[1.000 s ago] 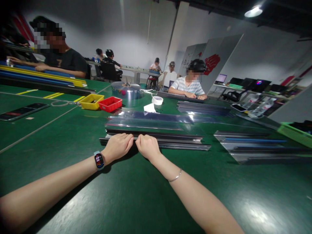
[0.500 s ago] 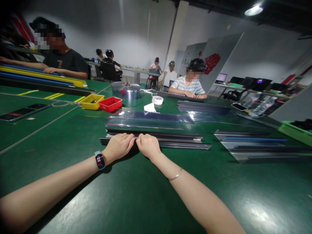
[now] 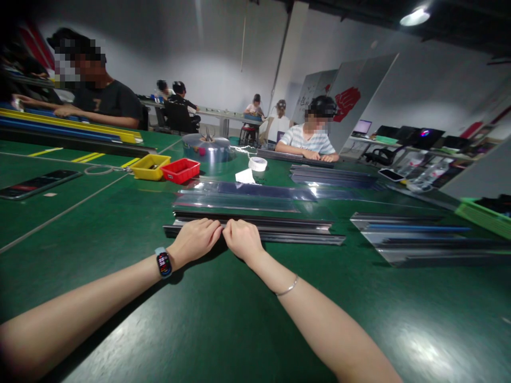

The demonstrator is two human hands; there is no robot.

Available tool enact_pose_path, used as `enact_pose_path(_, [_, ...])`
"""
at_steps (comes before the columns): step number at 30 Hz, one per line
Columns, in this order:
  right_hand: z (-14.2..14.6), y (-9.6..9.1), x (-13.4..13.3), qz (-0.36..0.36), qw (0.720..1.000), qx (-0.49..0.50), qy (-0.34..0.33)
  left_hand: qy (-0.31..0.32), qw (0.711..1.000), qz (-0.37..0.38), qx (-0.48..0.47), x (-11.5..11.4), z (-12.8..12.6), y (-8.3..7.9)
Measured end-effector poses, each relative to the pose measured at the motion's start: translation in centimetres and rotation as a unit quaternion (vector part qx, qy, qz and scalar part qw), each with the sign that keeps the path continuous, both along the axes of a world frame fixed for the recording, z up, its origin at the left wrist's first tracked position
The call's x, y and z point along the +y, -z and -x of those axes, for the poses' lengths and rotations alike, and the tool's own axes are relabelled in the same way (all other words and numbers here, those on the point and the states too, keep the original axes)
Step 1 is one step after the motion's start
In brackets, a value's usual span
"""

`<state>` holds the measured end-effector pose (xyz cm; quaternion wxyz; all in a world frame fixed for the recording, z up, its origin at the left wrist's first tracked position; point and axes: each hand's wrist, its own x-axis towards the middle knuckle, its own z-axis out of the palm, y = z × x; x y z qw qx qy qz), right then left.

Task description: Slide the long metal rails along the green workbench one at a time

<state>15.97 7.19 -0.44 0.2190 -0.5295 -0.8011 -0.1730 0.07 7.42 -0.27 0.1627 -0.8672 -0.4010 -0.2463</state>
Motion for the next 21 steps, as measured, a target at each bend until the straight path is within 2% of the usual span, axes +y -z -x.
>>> enact_pose_path(8, [0.16,0.13,0.09,0.003,1.000,-0.011,0.016,-0.002,1.000,-0.004,-0.024,-0.13,-0.06,-0.16])
enact_pose_path(12, [0.18,0.06,0.08,0.005,1.000,-0.006,0.017,0.016,1.000,-0.003,-0.018,-0.17,-0.15,-0.19])
enact_pose_path(21, [0.18,-0.24,-0.22,0.009,0.999,0.041,-0.023,0.016,1.000,0.006,0.012,0.12,-0.13,0.13])
